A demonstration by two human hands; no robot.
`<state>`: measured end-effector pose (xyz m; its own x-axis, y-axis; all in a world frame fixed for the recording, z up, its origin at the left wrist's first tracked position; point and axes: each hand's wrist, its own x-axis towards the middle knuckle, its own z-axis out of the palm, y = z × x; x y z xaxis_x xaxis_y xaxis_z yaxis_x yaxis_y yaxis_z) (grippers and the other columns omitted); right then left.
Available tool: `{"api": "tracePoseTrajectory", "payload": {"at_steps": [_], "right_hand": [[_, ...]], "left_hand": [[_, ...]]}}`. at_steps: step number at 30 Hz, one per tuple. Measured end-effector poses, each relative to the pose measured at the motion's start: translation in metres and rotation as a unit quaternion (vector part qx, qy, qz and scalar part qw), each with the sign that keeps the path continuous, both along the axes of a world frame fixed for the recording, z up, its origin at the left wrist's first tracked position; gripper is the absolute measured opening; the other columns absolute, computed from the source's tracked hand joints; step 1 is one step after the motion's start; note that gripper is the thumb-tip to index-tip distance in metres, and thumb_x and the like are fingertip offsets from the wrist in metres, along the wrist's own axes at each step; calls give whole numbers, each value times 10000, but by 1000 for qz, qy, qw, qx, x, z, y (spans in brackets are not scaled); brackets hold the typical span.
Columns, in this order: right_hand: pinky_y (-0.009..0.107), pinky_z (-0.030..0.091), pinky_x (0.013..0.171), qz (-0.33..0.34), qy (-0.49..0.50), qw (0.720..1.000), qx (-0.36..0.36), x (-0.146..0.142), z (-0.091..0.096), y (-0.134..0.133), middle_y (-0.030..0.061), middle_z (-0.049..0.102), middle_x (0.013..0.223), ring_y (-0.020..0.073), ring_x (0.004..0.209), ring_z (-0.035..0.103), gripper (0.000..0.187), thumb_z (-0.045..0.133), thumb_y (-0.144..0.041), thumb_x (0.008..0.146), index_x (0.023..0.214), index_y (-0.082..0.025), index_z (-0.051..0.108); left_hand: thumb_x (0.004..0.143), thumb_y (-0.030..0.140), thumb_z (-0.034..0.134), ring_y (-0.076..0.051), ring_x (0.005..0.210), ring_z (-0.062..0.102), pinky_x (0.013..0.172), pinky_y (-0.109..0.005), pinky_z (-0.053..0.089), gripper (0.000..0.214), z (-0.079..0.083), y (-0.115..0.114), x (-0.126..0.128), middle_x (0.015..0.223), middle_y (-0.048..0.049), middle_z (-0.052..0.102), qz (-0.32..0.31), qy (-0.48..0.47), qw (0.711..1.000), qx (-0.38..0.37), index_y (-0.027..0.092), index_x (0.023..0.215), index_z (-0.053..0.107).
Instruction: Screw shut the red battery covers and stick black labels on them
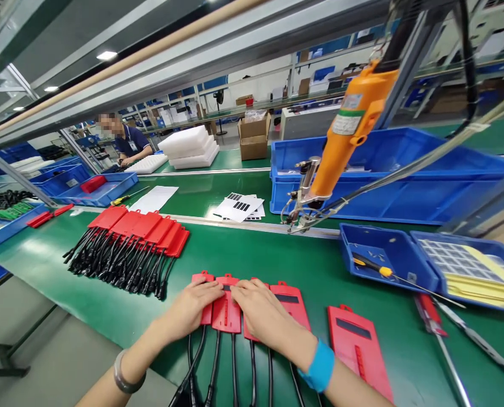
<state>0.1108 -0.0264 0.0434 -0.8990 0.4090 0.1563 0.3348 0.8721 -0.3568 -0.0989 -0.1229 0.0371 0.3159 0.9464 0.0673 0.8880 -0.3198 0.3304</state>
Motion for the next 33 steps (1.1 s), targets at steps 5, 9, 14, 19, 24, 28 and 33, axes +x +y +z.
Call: {"api": "tracePoseTrajectory", "payload": {"at_steps": [5, 9, 14, 19, 24, 28, 33], "right_hand": [[427, 433, 828, -11, -33, 999, 15, -22, -5, -2, 158, 695, 854, 309, 908, 611, 303, 435, 31, 765, 873, -103, 684], [329, 420, 650, -52, -39, 998, -11, -20, 10, 15, 62, 671, 683, 219, 667, 619, 313, 405, 29, 744, 712, -176, 639], [277, 502, 762, -66, 7, 996, -56, -17, 12, 23, 15, 729, 992, 164, 871, 677, 377, 337, -30, 865, 994, -204, 645], [344, 486, 980, 27, 24, 998, -46, -41, -4, 2, 94, 680, 1194, 202, 1105, 627, 481, 366, 35, 800, 1152, -154, 634], [510, 421, 1050, 42, -7, 998, -39, -71, -14, -14, 234, 663, 1160, 329, 1138, 608, 429, 460, 63, 736, 1105, -37, 656], [403, 530, 883, 31, -20, 996, -75, -69, 4, 1, 120, 725, 934, 262, 918, 684, 356, 451, 41, 745, 944, -126, 694], [404, 425, 1088, -60, 6, 993, -104, 20, 15, 25, 106, 561, 1397, 230, 1322, 495, 395, 327, -195, 957, 1215, -182, 626]], "left_hand": [[772, -2, 455, -271, 1306, 527, 1176, -515, 274, 652, -5, 9, 6, 1403, -163, 560, -6, 34, 999, -14, 139, 1408, 431], [843, 2, 354, -180, 1363, 462, 1186, -445, 303, 685, 8, 12, -27, 1494, -64, 479, 23, -113, 993, -4, 246, 1483, 349], [902, 29, 311, -194, 1290, 532, 1080, -405, 459, 535, 1, -15, -55, 1390, -117, 568, 129, -126, 979, 98, 182, 1380, 495], [861, -5, 358, -227, 1267, 550, 1119, -481, 402, 559, -15, -26, -37, 1386, -111, 579, 82, 4, 994, 66, 168, 1372, 499], [878, 5, 371, -206, 1113, 638, 1159, -478, 332, 471, -17, -13, -24, 1237, -87, 669, 108, 61, 991, 57, 181, 1264, 576], [855, -20, 329, -171, 1117, 647, 1175, -454, 310, 528, -5, -8, -37, 1200, -48, 692, 105, -22, 994, 29, 222, 1246, 590], [979, 206, 393, -234, 1437, 350, 1145, -430, 367, 462, -10, -33, -43, 1569, -130, 346, 204, -121, 971, 30, 195, 1438, 443]]}}
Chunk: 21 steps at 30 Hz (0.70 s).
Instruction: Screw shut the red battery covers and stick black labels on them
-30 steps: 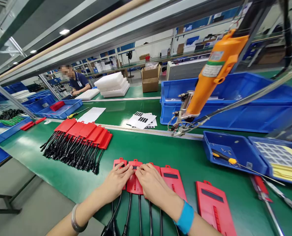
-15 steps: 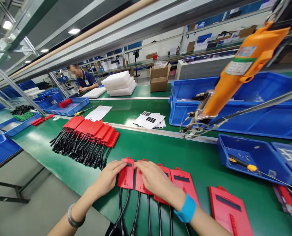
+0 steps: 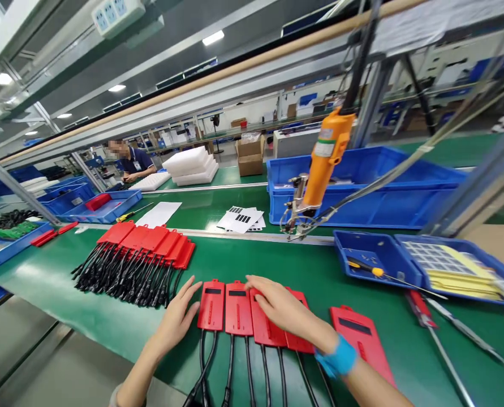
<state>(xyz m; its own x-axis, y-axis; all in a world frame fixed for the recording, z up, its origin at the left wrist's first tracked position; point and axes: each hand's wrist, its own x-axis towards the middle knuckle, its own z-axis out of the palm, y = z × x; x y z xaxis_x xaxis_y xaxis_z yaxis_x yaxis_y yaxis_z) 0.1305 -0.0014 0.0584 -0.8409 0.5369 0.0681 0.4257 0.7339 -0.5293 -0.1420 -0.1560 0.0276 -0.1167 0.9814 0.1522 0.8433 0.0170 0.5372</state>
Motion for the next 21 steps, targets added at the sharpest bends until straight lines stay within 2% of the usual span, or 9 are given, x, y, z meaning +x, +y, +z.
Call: {"api": "tracePoseTrajectory", "payload": {"at_steps": [3, 5, 6, 9, 11, 14, 16, 18, 21], "right_hand": [[506, 332, 1147, -149, -54, 987, -15, 72, -26, -13, 174, 388, 1528, 316, 1429, 335, 550, 377, -456, 959, 1374, -142, 555], [581, 276, 1150, -241, -100, 965, 12, 110, -52, -31, 208, 274, 1573, 401, 1459, 201, 741, 506, -601, 866, 1442, -134, 501], [616, 262, 1139, -265, -107, 957, 38, 124, -65, -41, 206, 231, 1587, 432, 1462, 141, 784, 548, -633, 829, 1450, -158, 498], [665, 300, 1088, -293, -59, 946, 123, 154, -97, -65, 140, 126, 1627, 443, 1467, 59, 626, 523, -601, 864, 1396, -276, 564], [644, 347, 1072, -293, -20, 945, 145, 166, -107, -72, 114, 117, 1633, 424, 1474, 56, 524, 494, -544, 899, 1341, -291, 618], [573, 362, 1102, -300, 1, 948, 106, 170, -99, -72, 156, 218, 1604, 391, 1472, 152, 507, 504, -436, 888, 1320, -211, 641], [496, 372, 1120, -317, 4, 947, 49, 161, -80, -71, 161, 250, 1591, 337, 1443, 289, 538, 474, -353, 882, 1382, -187, 580], [427, 378, 1125, -327, -1, 945, -2, 141, -58, -70, 132, 236, 1601, 277, 1415, 365, 578, 445, -272, 875, 1447, -208, 500], [402, 307, 1165, -317, -27, 948, -12, 96, -30, -66, 138, 187, 1615, 268, 1471, 237, 648, 482, -181, 827, 1475, -182, 454]], "left_hand": [[957, 325, 533, -291, 1461, 289, 1154, -483, 338, 593, -11, -14, 18, 1601, -146, 259, 1, 6, 999, -41, 219, 1512, 351], [915, 346, 617, -351, 1460, 267, 1149, -542, 318, 627, -13, -14, 36, 1608, -144, 236, -5, 47, 997, -60, 257, 1495, 395], [901, 354, 643, -383, 1448, 283, 1135, -569, 324, 606, -12, -11, 45, 1605, -144, 245, 0, 75, 995, -65, 276, 1468, 444], [879, 370, 681, -432, 1341, 445, 1050, -574, 415, 508, -5, 2, 65, 1552, -178, 352, 33, 143, 987, -70, 289, 1369, 573], [887, 335, 669, -401, 1227, 564, 993, -534, 469, 459, -3, 7, 68, 1517, -195, 406, 52, 153, 985, -63, 277, 1339, 604], [866, 264, 652, -343, 1172, 614, 980, -479, 492, 453, -5, 6, 58, 1489, -172, 456, 69, 102, 992, -39, 270, 1318, 623], [842, 275, 644, -318, 1215, 596, 995, -436, 493, 484, -7, 5, 50, 1471, -154, 486, 84, 36, 996, -10, 248, 1325, 619], [841, 334, 619, -298, 1218, 600, 993, -402, 503, 490, -6, 8, 50, 1467, -143, 494, 102, -22, 994, 20, 228, 1319, 624], [843, 354, 587, -288, 1263, 565, 1044, -385, 464, 491, 0, 23, 66, 1478, -146, 480, 94, -39, 994, 41, 198, 1307, 636]]}}
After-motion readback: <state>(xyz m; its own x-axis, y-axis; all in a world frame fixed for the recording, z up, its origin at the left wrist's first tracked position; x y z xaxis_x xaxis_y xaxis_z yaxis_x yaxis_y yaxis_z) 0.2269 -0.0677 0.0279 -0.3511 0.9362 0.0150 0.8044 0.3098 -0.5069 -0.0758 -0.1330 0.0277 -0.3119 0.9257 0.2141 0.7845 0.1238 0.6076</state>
